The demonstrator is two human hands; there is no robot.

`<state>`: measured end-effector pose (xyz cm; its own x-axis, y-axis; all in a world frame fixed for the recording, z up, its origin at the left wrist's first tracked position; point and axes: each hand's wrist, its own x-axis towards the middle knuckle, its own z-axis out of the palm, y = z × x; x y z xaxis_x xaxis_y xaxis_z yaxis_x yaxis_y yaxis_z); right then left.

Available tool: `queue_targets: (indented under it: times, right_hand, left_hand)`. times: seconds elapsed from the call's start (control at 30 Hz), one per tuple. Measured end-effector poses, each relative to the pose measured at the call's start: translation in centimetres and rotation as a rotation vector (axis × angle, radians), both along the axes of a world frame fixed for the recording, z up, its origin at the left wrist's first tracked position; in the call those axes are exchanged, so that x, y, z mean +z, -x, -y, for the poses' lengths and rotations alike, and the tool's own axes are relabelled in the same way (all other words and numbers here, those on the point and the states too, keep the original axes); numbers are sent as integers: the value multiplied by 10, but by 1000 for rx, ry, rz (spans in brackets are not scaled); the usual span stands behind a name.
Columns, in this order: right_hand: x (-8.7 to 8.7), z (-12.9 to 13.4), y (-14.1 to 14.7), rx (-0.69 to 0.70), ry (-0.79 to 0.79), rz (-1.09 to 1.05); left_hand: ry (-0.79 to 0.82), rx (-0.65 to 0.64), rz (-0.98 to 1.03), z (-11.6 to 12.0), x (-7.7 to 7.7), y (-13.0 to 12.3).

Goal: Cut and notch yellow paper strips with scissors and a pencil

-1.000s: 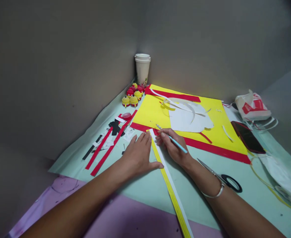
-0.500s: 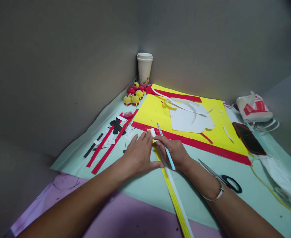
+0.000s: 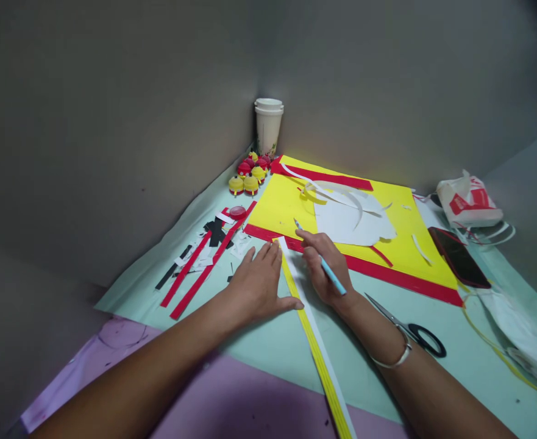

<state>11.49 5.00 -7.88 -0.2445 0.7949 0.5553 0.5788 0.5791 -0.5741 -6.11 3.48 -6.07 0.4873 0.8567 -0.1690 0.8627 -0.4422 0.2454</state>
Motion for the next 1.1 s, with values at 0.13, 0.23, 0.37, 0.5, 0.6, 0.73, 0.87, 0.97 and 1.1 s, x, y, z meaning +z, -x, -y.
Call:
queue_targets:
  times: [0.13, 0.23, 0.37, 0.5, 0.6, 0.73, 0.87, 0.97, 1.1]
  right_hand:
    - [2, -5, 1, -59, 151, -142]
    - [-2, -7, 3, -89, 215, -162]
    - [-7, -8, 5, -129, 274, -173]
    - [-8, -9, 6, -136, 298, -167]
    - [-7, -9, 6, -134, 306, -155]
    - [-8, -9, 6, -133, 306, -147]
    - [-10, -9, 5, -127, 302, -145]
    - [-10, -10, 5, -123, 294, -141]
    - [-11, -10, 5, -118, 278, -129]
  left_hand:
    - [20, -4, -40, -1, 2, -1]
    - [25, -3, -62, -1, 4, -2]
    - [18, -4, -71, 0, 5, -2]
    - [10, -5, -66, 0, 5, -2]
    - [5, -4, -62, 0, 5, -2]
    - [4, -4, -53, 0, 4, -2]
    - [3, -7, -42, 0, 4, -2]
    - [6, -9, -35, 0, 3, -1]
    - [-8, -3, -6, -1, 1, -1]
